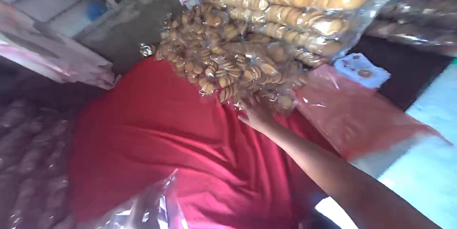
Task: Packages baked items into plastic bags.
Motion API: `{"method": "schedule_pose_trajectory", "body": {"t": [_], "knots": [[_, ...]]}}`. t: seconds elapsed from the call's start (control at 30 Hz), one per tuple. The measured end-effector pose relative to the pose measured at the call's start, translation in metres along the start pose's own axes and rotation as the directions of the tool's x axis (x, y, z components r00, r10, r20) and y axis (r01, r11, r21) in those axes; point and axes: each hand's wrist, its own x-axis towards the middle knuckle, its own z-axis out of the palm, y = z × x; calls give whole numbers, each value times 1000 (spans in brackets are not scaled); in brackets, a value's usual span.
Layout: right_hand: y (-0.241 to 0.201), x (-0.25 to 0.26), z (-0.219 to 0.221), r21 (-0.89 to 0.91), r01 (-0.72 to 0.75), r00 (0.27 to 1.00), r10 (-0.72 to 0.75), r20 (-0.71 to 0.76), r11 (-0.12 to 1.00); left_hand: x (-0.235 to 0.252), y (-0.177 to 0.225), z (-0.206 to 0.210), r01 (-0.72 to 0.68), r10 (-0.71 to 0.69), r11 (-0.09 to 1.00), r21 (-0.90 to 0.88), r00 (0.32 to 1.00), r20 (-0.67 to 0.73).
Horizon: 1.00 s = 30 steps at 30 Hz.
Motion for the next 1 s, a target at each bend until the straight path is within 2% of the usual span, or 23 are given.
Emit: {"method": "schedule_pose_trajectory", "body": {"t": [0.03,0.1,0.17,0.23,0.3,0.33,0.4,0.43,0.5,0.57,0.63,0.7,0.77,0.83,0.87,0.93,0.97,1.0], "knots": [[0,6,5,-17,51,998,-50,28,999,35,34,27,-116,114,993,-38,992,-51],[-3,-3,15,5,161,985,-161,65,987,114,84,88,-270,272,957,-108,962,6],[-2,-34,25,54,266,963,-268,26,962,194,109,152,-217,245,956,-199,961,128],[6,-75,32,125,364,931,-354,-93,923,257,122,210,-132,159,981,-143,967,200],[23,-107,35,312,456,880,-371,-296,833,288,134,256,-142,131,990,22,954,268],[35,-120,31,486,459,883,-320,-343,744,289,139,276,-160,129,983,87,949,287],[62,-146,14,728,308,949,-139,-284,613,263,143,300,-163,122,972,167,965,234],[76,-158,4,773,197,976,-43,-215,603,246,144,302,-137,96,971,195,973,208],[108,-181,-17,735,-19,994,94,-61,677,200,141,296,-106,57,968,229,976,212],[132,-194,-45,631,-129,991,127,48,765,145,132,286,-114,78,973,200,980,181],[141,-195,-68,479,-109,993,118,12,871,105,117,277,-97,89,992,82,991,98],[140,-184,-84,283,-37,990,74,-122,958,77,106,262,-102,102,988,-119,995,-6],[133,-160,-90,120,-26,975,52,-214,992,66,108,238,-172,150,953,-249,983,-104],[126,-129,-83,7,-60,979,60,-197,998,66,119,217,-304,271,907,-291,951,-150],[123,-115,-76,-50,-74,988,67,-136,996,69,125,209,-362,344,880,-309,932,-112],[111,-97,-62,-141,-62,998,66,24,988,81,133,195,-388,460,846,-365,877,135],[106,-93,-56,-166,-21,994,40,107,986,89,134,192,-363,485,853,-375,816,314],[103,-91,-50,-140,35,983,-9,183,990,98,133,192,-355,494,865,-354,723,483]]}}
